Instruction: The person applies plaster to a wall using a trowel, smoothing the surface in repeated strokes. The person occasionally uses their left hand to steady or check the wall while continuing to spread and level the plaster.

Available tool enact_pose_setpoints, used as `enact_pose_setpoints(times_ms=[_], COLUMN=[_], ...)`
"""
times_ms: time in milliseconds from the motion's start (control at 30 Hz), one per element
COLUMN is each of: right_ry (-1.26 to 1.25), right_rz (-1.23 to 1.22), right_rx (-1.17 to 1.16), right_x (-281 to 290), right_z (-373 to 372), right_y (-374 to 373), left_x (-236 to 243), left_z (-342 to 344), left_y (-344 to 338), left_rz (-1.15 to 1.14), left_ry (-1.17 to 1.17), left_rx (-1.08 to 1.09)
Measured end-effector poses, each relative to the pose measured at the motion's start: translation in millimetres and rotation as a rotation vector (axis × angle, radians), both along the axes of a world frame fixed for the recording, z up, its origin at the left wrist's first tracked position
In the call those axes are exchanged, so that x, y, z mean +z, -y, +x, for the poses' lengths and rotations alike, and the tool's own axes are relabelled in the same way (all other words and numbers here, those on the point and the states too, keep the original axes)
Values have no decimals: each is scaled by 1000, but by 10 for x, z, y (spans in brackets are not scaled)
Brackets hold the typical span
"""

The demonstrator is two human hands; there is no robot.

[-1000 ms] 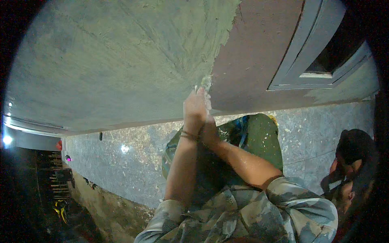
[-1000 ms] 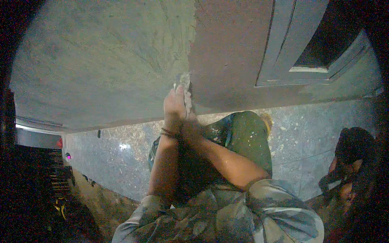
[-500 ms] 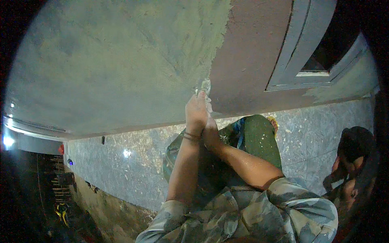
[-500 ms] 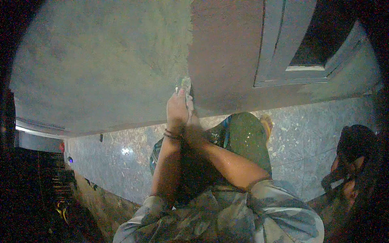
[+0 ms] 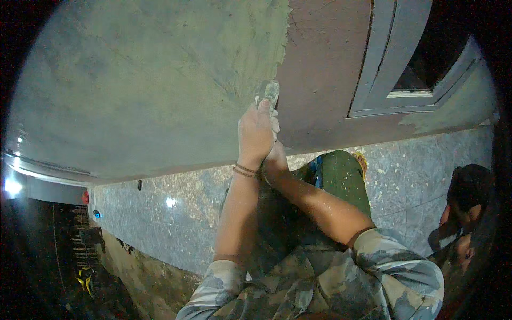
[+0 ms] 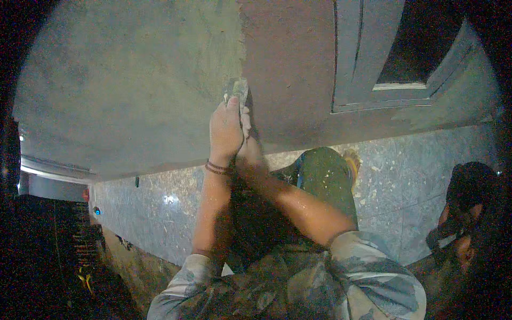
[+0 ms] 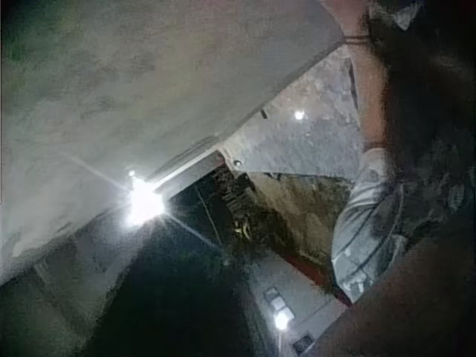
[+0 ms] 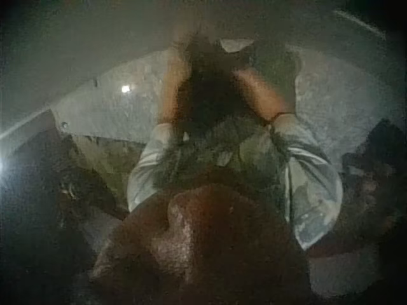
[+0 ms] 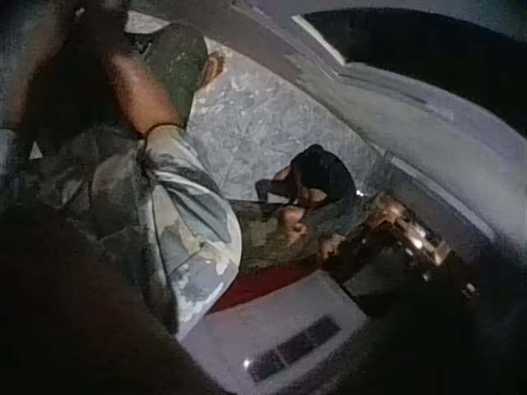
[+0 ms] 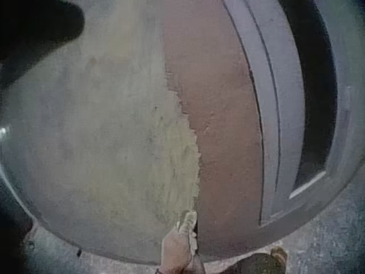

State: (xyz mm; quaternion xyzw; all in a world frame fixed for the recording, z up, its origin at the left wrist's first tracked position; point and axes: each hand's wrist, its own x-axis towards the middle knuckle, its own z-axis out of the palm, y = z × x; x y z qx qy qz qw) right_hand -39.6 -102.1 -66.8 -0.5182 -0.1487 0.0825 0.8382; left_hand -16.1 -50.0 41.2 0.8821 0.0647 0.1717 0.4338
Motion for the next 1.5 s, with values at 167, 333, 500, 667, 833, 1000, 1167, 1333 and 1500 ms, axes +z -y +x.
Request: enact_pose_setpoints(times_ms=[167, 333, 500, 667, 833, 1000, 1167, 1333, 1500], right_ry=[-133, -217, -87, -309, -59, -21, 189, 83, -195], right_rz=[-258, -167, -187, 263, -106, -194, -309, 3, -97], right_rx=[-81, -151, -181, 43, -94, -84, -102, -212, -101], right_x=[-915, -1289, -791, -188, 145, 62, -215, -121, 249], right_z=[-189, -247, -89, -164, -42, -37, -11, 0, 21], right_y=[-317, -597, -364, -145, 2, 117, -21, -50, 52], left_x=[-159, -328, -335, -205, -37, 78, 56, 138, 418], left_z=[-97, -109, -11, -73, -1, -4, -41, 13, 18], left_y=[-56, -138, -121, -31, 61, 109, 92, 94, 244], left_rz=[299, 378, 408, 83, 50, -44, 240, 423, 43], left_ry=[-78, -26, 163, 82, 79, -2, 204, 198, 29], left_rx=[27, 5, -25, -12, -44, -31, -19, -13, -51])
